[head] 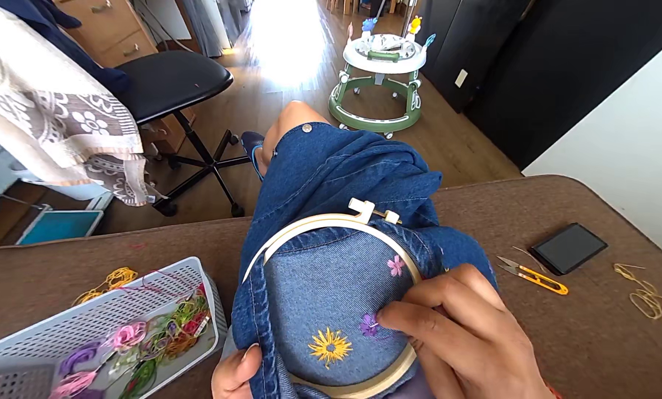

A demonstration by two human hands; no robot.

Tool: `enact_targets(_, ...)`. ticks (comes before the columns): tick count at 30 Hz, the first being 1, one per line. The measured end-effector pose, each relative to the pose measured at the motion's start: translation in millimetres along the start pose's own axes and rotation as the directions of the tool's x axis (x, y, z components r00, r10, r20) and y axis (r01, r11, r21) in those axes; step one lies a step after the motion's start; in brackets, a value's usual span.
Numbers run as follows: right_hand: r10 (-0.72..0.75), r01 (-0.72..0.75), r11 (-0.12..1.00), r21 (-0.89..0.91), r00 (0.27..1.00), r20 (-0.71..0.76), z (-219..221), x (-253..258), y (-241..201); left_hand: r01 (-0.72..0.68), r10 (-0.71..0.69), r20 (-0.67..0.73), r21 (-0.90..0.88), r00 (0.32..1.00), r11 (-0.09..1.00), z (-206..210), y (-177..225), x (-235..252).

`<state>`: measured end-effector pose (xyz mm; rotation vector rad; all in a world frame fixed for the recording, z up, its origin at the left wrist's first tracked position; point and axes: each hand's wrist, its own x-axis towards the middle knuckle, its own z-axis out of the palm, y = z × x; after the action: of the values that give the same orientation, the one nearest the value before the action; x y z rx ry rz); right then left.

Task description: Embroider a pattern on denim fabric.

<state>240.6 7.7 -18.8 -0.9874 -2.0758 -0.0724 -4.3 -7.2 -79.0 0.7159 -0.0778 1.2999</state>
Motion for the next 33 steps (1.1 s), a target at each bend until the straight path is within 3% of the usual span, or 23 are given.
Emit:
enact_targets(12, 0.087, -0.090, 0.992, 0.091, 0.995, 0.043, -5, 6, -10, 0.035, -0.033, 0.028, -0.067, 0.999, 0.997, 2, 3, 0)
enact_targets(17, 0.100, -0.107, 0.989, 0.104, 0.992, 0.076, -15, 7, -20, -0.042, 0.039, 0.045, 0.072, 0.998, 0.997, -9, -3, -5)
enact_targets(21, 0.082, -0.088, 0.980, 0.177, 0.996, 0.040, -13, 7, -16, -0.010, 0.009, 0.065, 0.020, 0.998, 1.000, -7, -1, -2)
enact_targets(25, 0.051, -0.052, 0.997, 0.048, 0.998, 0.023, -15, 5, -8, 0.034, -0.030, 0.046, -0.085, 0.999, 0.996, -2, -1, 2)
enact_targets(29, 0.028, -0.026, 0.999, -0.037, 0.998, 0.058, -20, 2, -10, 0.006, -0.006, 0.005, -0.026, 1.000, 1.000, 2, -2, 1)
enact_targets(33, 0.036, -0.036, 0.998, -0.043, 0.999, -0.004, -11, 5, -16, 0.025, -0.025, 0.013, 0.012, 1.000, 1.000, 9, 1, 1)
